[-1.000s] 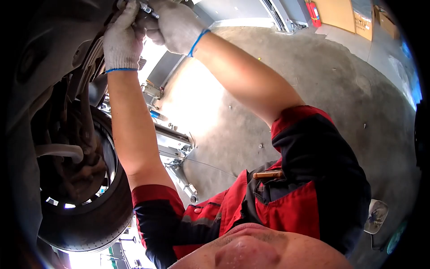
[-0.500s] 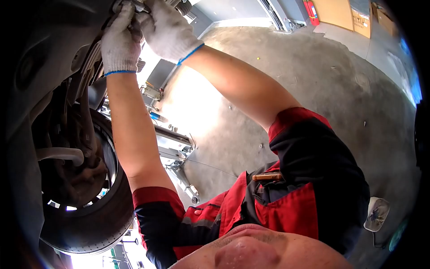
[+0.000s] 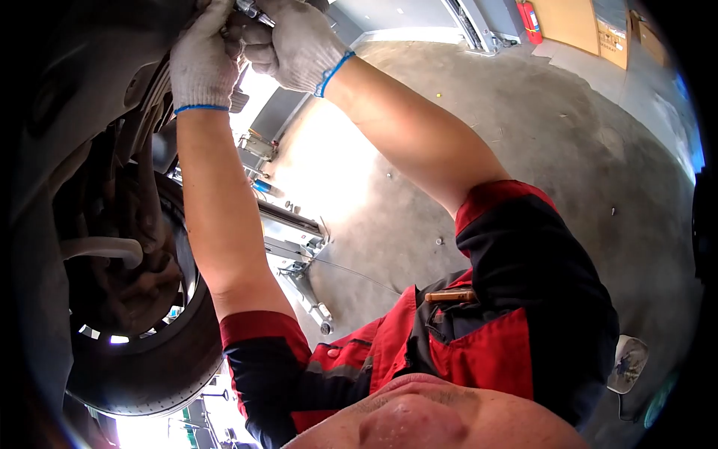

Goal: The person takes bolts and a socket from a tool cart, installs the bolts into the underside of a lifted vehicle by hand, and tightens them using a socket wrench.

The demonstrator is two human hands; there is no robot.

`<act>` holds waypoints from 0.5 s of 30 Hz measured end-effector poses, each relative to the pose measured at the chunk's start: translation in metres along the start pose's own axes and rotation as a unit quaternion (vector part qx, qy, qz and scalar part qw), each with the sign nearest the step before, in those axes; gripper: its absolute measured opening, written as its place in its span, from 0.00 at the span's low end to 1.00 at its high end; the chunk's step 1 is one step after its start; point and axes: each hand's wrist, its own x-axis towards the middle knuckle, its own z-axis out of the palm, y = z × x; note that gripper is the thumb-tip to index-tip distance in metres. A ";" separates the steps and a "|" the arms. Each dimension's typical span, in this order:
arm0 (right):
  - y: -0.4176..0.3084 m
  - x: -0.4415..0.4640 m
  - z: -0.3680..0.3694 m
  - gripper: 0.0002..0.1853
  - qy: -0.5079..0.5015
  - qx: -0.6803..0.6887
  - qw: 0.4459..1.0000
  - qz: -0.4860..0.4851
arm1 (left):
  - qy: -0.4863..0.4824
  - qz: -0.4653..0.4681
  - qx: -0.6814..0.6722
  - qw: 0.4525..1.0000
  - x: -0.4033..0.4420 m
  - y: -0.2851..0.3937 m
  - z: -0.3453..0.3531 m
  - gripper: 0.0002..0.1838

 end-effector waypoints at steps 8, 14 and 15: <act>-0.004 -0.005 -0.007 0.17 -0.031 -0.176 0.979 -0.095 | 0.033 0.012 0.023 0.999 0.019 -0.008 -0.030 0.09; 0.002 -0.010 0.003 0.16 0.078 -0.507 0.815 -0.271 | 0.026 0.026 -0.002 0.999 0.008 -0.005 -0.005 0.08; -0.002 -0.006 0.000 0.15 0.038 -0.389 0.902 -0.185 | 0.004 0.027 -0.013 1.000 0.011 -0.007 -0.011 0.08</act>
